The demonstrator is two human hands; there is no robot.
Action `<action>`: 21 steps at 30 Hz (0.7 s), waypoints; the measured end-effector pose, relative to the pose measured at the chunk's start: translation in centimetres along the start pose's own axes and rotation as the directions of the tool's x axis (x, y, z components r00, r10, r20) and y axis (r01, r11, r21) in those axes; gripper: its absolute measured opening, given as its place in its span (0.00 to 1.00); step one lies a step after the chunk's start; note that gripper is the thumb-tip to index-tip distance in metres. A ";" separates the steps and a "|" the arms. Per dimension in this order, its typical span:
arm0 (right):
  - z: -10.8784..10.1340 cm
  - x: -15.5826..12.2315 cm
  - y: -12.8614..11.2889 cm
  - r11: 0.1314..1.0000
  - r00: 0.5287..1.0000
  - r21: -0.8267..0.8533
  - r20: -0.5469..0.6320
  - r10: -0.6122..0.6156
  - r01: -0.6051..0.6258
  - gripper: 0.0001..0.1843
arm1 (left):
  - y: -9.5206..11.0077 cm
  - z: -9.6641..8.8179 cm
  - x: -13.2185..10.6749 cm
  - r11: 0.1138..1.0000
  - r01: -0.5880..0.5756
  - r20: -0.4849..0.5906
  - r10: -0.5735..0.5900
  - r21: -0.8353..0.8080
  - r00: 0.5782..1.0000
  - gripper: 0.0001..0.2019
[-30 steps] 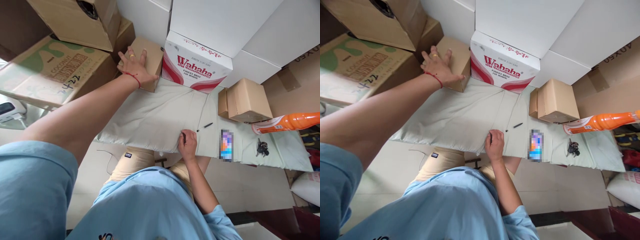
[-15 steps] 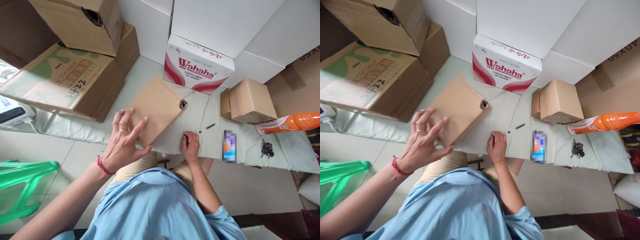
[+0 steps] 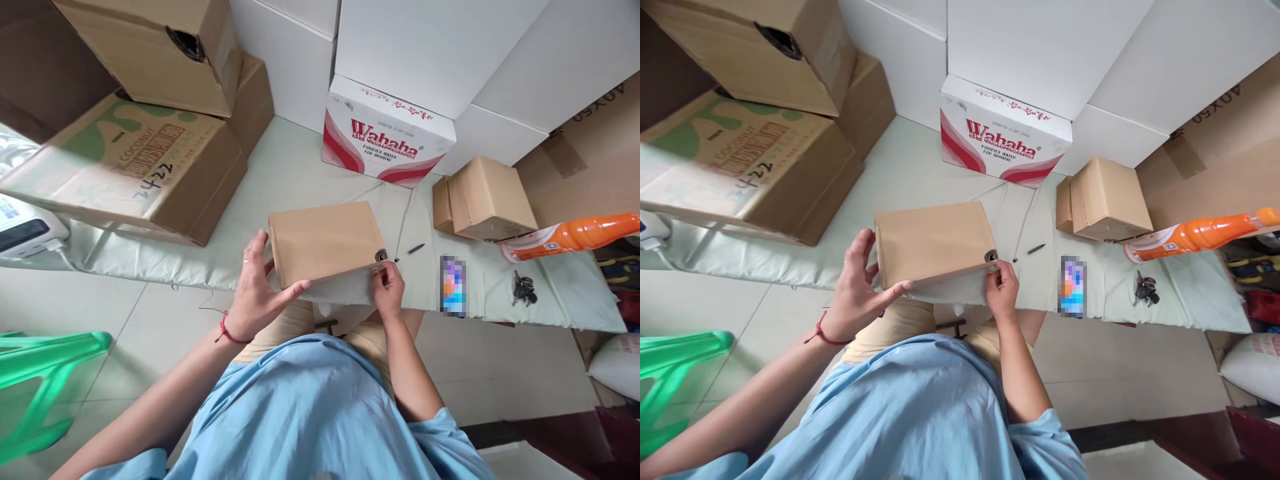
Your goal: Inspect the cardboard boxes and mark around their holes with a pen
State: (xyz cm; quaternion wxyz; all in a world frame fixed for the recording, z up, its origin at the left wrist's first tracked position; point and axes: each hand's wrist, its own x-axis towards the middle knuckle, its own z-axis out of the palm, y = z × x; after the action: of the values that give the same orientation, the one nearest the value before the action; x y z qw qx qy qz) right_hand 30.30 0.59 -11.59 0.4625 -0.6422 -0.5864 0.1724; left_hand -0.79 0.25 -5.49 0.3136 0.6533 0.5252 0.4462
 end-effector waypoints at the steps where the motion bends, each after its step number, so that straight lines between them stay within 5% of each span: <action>1: -0.1 0.1 -0.1 1.000 1.000 -0.004 0.001 -0.002 0.002 0.10 | 0.0 0.1 -0.3 0.991 0.101 0.029 -0.099 -0.087 0.995 0.58; 4: -0.1 0.1 -0.5 1.000 1.000 -0.008 0.008 -0.011 0.011 0.08 | 0.1 -0.1 -0.8 0.940 0.268 0.181 -0.232 -0.209 0.956 0.54; 7: 0.0 0.1 -0.4 1.000 1.000 -0.007 -0.005 -0.014 0.014 0.04 | 0.5 -0.9 -0.9 0.945 0.270 0.264 -0.216 -0.187 0.940 0.53; 12: 0.1 -0.2 0.5 1.000 0.996 -0.005 -0.085 -0.006 0.006 0.03 | 2.0 -1.3 -1.0 0.985 0.090 0.280 -0.045 -0.147 0.959 0.51; 15: 0.3 -0.2 1.1 1.000 0.989 0.005 -0.146 -0.007 0.008 0.12 | 3.0 -0.2 -1.0 0.981 0.033 0.284 0.024 -0.194 0.959 0.47; 21: 0.0 -0.1 1.3 0.999 0.983 0.031 -0.184 0.017 -0.011 0.12 | 3.6 1.6 -1.0 0.929 0.199 0.285 -0.108 -0.312 0.952 0.41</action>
State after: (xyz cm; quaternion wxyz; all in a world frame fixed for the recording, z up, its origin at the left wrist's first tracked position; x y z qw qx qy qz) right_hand 31.04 0.68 -12.59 0.5229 -0.6527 -0.5339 0.1242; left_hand 2.11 -1.51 -3.27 0.5216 0.5998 0.4450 0.4126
